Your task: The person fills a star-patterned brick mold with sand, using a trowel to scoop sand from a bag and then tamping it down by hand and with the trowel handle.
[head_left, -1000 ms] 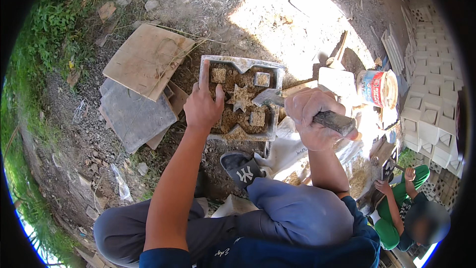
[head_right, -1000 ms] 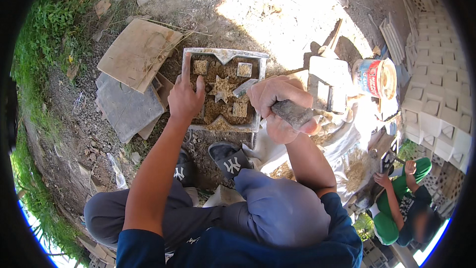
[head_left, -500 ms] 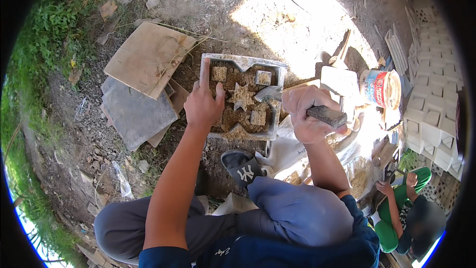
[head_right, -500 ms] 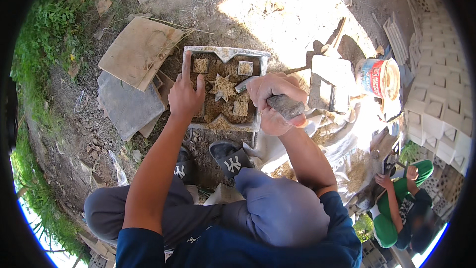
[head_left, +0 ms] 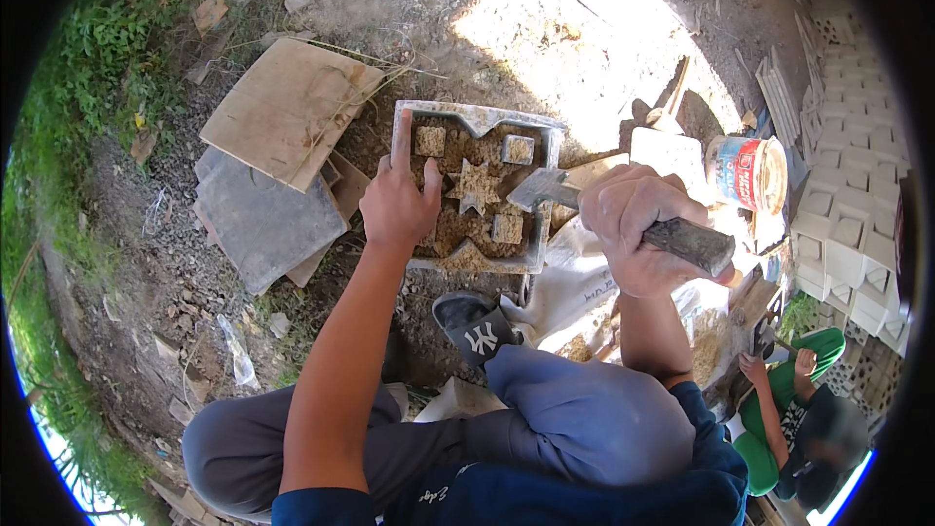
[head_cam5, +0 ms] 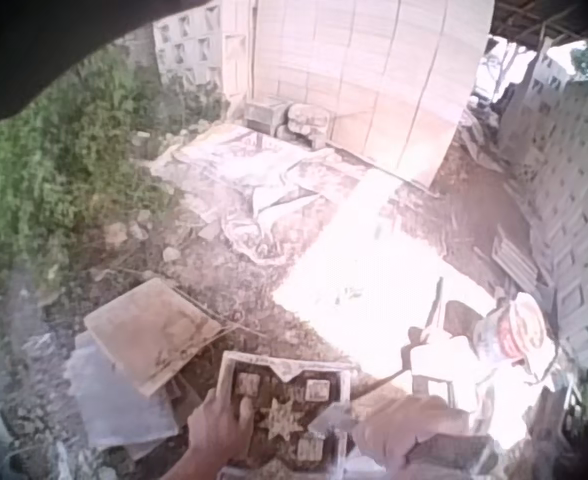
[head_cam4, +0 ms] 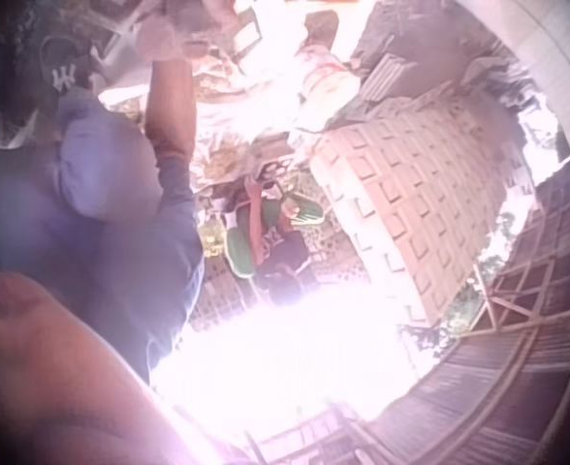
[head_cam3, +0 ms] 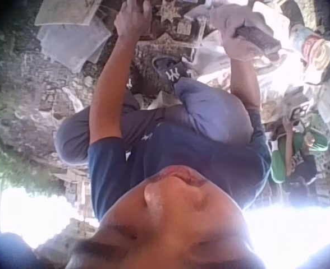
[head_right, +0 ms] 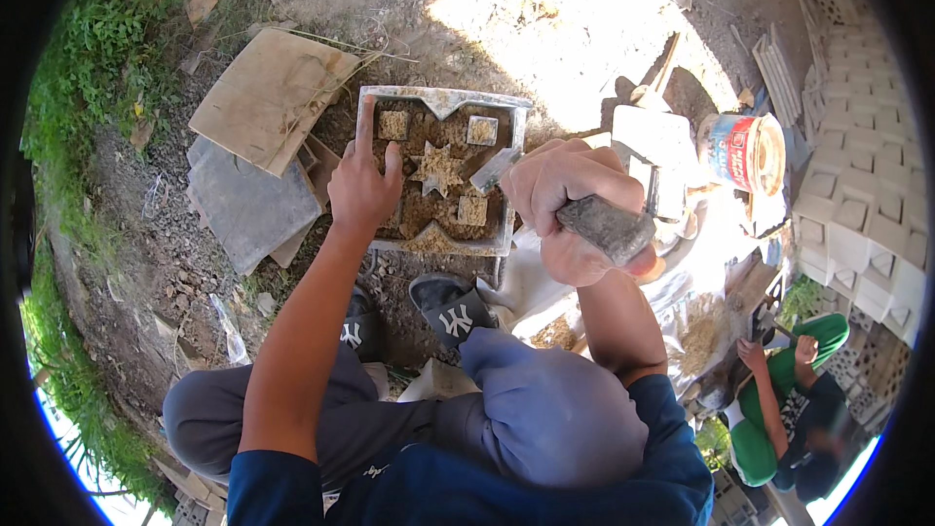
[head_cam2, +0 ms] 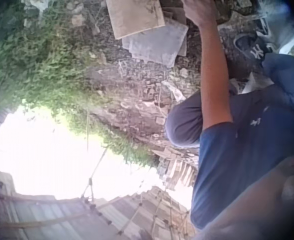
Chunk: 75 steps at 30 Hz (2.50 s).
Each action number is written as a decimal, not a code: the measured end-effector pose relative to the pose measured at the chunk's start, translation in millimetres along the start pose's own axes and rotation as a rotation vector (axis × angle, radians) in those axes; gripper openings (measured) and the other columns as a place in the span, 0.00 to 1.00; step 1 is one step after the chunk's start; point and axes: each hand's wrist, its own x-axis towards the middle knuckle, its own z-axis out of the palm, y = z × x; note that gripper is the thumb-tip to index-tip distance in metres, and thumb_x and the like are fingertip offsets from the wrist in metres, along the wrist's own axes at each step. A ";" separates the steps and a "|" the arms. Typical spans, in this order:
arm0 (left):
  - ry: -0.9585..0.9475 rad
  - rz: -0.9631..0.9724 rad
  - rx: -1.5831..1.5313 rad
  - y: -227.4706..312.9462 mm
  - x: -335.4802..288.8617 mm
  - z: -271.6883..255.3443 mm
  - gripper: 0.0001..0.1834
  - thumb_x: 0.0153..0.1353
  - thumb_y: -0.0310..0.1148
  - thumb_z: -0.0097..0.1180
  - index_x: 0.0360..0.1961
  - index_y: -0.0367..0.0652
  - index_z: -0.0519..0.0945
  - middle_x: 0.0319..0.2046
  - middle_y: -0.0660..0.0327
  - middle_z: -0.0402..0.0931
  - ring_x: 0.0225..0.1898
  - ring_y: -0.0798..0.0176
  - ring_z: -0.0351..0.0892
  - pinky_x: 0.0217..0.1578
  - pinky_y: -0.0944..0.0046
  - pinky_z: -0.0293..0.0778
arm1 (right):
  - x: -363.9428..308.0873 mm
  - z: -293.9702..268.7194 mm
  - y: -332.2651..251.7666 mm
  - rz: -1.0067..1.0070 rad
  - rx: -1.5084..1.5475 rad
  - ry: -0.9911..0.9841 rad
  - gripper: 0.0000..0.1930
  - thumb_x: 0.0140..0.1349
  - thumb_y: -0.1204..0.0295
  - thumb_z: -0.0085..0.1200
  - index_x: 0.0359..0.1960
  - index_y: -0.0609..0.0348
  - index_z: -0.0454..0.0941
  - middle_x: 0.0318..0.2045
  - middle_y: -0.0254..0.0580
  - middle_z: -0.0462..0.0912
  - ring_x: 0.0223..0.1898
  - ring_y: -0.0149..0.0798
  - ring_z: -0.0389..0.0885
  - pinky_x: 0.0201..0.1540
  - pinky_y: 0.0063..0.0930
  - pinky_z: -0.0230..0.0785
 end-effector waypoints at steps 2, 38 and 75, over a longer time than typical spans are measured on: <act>0.015 0.013 -0.006 -0.8 -1.5 0.2 0.43 0.66 0.46 0.51 0.78 0.64 0.45 0.39 0.35 0.80 0.33 0.32 0.82 0.34 0.37 0.79 | 3.6 -0.2 5.9 -0.062 -0.081 0.056 0.47 0.43 0.15 0.45 0.18 0.57 0.68 0.10 0.34 0.64 0.11 0.33 0.58 0.16 0.28 0.50; -0.013 0.038 -0.012 -2.2 -6.5 -2.9 0.43 0.68 0.45 0.50 0.78 0.62 0.43 0.38 0.35 0.81 0.36 0.31 0.82 0.35 0.37 0.79 | -3.9 71.7 -46.2 0.001 -0.346 0.220 0.28 0.69 0.52 0.58 0.19 0.54 0.59 0.14 0.27 0.60 0.16 0.27 0.57 0.19 0.25 0.45; 0.069 0.079 0.079 3.5 -8.6 1.0 0.43 0.67 0.46 0.49 0.79 0.61 0.42 0.33 0.42 0.82 0.32 0.37 0.83 0.34 0.40 0.80 | -19.7 77.8 -45.7 0.122 -0.666 0.220 0.21 0.72 0.67 0.53 0.19 0.64 0.71 0.12 0.35 0.65 0.15 0.27 0.60 0.20 0.27 0.53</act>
